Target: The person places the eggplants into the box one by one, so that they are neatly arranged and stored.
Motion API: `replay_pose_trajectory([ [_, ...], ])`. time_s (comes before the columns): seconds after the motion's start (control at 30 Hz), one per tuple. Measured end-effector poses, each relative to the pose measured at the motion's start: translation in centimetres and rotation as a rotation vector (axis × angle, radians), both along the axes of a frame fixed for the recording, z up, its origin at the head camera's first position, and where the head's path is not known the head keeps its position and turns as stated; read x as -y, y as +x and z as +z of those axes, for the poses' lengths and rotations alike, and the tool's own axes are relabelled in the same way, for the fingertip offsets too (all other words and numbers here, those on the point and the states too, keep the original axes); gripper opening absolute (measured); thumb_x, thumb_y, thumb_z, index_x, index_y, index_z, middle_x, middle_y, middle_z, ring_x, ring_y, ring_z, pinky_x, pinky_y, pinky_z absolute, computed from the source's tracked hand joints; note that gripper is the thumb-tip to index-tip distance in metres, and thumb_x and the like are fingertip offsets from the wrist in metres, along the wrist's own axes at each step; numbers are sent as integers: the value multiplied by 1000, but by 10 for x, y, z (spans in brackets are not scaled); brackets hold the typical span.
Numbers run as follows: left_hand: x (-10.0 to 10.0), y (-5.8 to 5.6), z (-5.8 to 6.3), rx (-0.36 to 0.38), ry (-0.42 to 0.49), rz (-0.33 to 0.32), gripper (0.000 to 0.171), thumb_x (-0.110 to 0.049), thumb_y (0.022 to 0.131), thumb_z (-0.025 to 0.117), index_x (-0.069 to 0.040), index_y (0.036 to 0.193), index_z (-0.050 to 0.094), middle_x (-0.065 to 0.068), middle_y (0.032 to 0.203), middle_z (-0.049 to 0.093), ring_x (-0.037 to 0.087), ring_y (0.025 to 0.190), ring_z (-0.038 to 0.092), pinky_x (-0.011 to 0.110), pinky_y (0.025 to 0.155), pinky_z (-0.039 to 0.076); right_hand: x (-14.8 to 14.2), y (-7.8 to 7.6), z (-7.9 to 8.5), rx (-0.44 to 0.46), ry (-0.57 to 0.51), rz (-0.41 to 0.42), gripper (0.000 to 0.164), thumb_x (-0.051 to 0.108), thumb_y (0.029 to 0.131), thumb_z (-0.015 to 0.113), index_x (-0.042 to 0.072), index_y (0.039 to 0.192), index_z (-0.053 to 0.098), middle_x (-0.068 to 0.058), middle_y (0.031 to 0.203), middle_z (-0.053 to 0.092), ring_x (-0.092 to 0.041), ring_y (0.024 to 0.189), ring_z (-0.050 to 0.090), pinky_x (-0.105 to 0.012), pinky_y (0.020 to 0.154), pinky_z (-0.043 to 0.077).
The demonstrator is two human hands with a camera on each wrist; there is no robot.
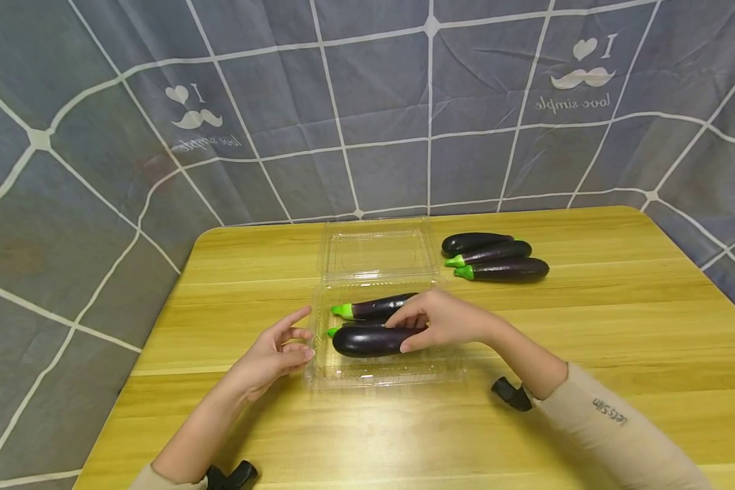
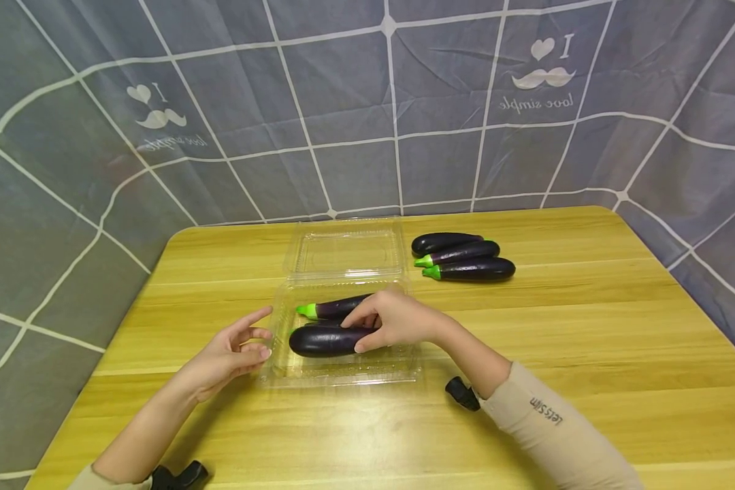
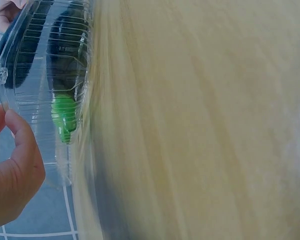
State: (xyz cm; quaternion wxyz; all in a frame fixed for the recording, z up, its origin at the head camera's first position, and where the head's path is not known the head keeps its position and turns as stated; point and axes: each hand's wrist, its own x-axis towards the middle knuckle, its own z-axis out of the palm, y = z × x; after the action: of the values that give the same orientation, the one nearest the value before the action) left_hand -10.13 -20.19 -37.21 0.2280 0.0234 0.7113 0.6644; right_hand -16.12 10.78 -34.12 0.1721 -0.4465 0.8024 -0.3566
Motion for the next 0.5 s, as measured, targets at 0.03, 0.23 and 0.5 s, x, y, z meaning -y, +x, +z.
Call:
replay_pose_trajectory([
  [0.03, 0, 0, 0, 1, 0, 1, 75, 2, 86, 59, -7, 149, 18, 10, 110, 41, 12, 84, 52, 26, 72, 48, 1, 1, -1, -8, 2, 1, 32, 15, 80, 74, 5, 110, 69, 1, 94, 65, -8, 81, 58, -23, 71, 51],
  [0.23, 1, 1, 2, -3, 6, -3, 76, 1, 87, 59, -6, 149, 17, 10, 110, 41, 11, 83, 52, 26, 71, 48, 10, 6, -9, -57, 26, 8, 32, 18, 80, 74, 6, 110, 69, 1, 95, 65, -7, 80, 56, -20, 69, 50],
  [0.5, 0, 1, 4, -2, 11, 1, 76, 2, 87, 58, -6, 149, 16, 10, 110, 41, 11, 82, 53, 25, 71, 48, 18, 11, -14, -63, 44, 9, 32, 19, 80, 74, 7, 109, 69, 0, 98, 67, -7, 81, 58, -19, 70, 49],
])
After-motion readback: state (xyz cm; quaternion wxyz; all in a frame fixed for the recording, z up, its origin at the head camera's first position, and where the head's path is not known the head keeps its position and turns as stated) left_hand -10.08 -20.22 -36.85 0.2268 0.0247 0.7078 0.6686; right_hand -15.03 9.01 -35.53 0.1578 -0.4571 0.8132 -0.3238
